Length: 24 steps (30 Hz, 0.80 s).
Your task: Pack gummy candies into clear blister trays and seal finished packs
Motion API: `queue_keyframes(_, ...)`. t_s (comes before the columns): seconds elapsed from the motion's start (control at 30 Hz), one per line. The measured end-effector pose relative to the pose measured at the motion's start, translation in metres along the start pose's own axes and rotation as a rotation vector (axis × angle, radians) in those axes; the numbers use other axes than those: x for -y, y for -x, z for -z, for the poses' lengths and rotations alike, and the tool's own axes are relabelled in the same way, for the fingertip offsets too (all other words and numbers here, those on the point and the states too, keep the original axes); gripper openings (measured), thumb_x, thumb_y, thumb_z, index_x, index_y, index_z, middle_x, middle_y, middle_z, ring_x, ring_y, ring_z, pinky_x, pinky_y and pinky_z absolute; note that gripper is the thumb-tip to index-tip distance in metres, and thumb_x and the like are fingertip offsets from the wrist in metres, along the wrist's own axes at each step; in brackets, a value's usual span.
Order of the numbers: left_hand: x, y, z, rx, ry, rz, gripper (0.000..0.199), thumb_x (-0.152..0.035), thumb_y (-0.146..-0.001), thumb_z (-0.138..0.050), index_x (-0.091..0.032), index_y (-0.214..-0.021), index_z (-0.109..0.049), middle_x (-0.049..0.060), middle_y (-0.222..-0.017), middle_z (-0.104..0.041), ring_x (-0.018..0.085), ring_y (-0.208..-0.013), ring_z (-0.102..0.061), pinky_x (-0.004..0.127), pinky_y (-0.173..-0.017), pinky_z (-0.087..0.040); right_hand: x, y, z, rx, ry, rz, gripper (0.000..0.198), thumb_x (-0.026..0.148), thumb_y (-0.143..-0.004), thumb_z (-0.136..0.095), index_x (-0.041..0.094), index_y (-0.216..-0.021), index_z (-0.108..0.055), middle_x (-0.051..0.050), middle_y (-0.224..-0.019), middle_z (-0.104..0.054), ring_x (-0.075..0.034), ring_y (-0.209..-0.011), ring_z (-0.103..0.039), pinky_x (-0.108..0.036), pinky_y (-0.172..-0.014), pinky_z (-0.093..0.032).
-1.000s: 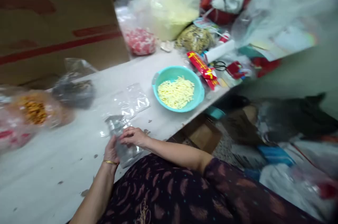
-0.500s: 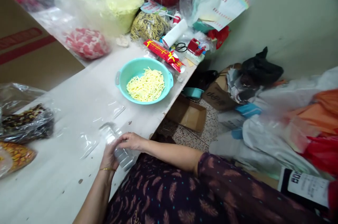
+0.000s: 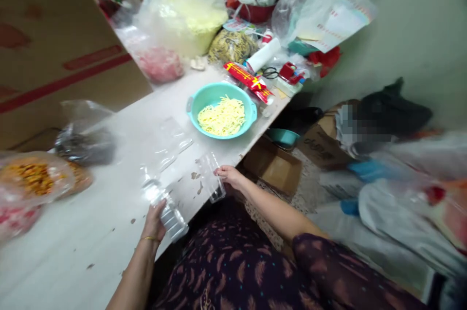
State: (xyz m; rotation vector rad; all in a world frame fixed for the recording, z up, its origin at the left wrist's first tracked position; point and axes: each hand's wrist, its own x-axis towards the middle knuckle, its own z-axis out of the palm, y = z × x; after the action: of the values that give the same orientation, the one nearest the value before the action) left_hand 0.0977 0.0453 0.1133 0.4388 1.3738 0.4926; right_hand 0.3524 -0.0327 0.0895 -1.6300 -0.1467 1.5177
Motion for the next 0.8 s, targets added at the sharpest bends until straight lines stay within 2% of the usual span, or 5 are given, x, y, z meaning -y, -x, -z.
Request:
queue_keyframes(0.3,0.029,0.025,-0.023,-0.087,0.259,0.101,0.037,-0.03,-0.049,-0.073,-0.017,-0.077,-0.052,-0.005,-0.056,-0.056,0.012,-0.046,-0.054,0.024,-0.047,-0.042,0.032,-0.087,0.027,0.071,0.44,0.018,0.016,0.031,-0.067,-0.061,0.016,-0.072,-0.058,-0.007,-0.079,-0.062,-0.018,-0.079,-0.057,-0.033,-0.071,-0.045)
queue_keyframes(0.47,0.033,0.028,-0.033,-0.14,0.318,0.088,0.038,-0.03,-0.05,-0.072,-0.017,-0.079,-0.052,-0.005,-0.058,-0.057,0.011,-0.047,-0.055,0.024,-0.051,-0.044,0.029,-0.082,0.017,0.061,0.771,0.287,0.051,0.03,-0.066,-0.064,0.023,-0.116,-0.052,-0.008,-0.135,-0.037,-0.027,-0.123,-0.03,-0.04,-0.099,-0.023)
queue_keyframes(0.63,0.026,0.027,-0.037,-0.111,0.342,0.087,0.033,-0.03,-0.052,-0.071,-0.017,-0.077,-0.053,-0.004,-0.058,-0.058,0.011,-0.049,-0.055,0.027,-0.056,-0.046,0.018,-0.063,0.009,0.163,1.379,0.554,0.066,0.024,-0.072,-0.061,0.03,-0.131,-0.033,-0.002,-0.145,-0.016,-0.027,-0.13,-0.015,-0.048,-0.103,-0.013)
queue_keyframes(0.7,0.022,0.025,-0.037,-0.063,0.348,0.113,0.032,-0.031,-0.053,-0.071,-0.016,-0.077,-0.054,-0.002,-0.058,-0.059,0.012,-0.05,-0.056,0.028,-0.058,-0.046,0.017,-0.051,-0.003,0.201,1.326,0.627,0.056,0.023,-0.076,-0.057,0.028,-0.128,-0.039,-0.004,-0.143,-0.023,-0.025,-0.13,-0.017,-0.046,-0.103,-0.014)
queue_keyframes(0.8,0.016,0.023,-0.039,0.037,0.365,0.13,0.034,-0.032,-0.055,-0.069,-0.015,-0.082,-0.057,0.001,-0.063,-0.062,0.015,-0.056,-0.058,0.03,-0.062,-0.047,0.014,-0.024,-0.038,0.393,0.999,0.685,0.035,0.032,-0.075,-0.058,0.023,-0.109,-0.058,-0.009,-0.12,-0.052,-0.021,-0.115,-0.041,-0.037,-0.097,-0.028)
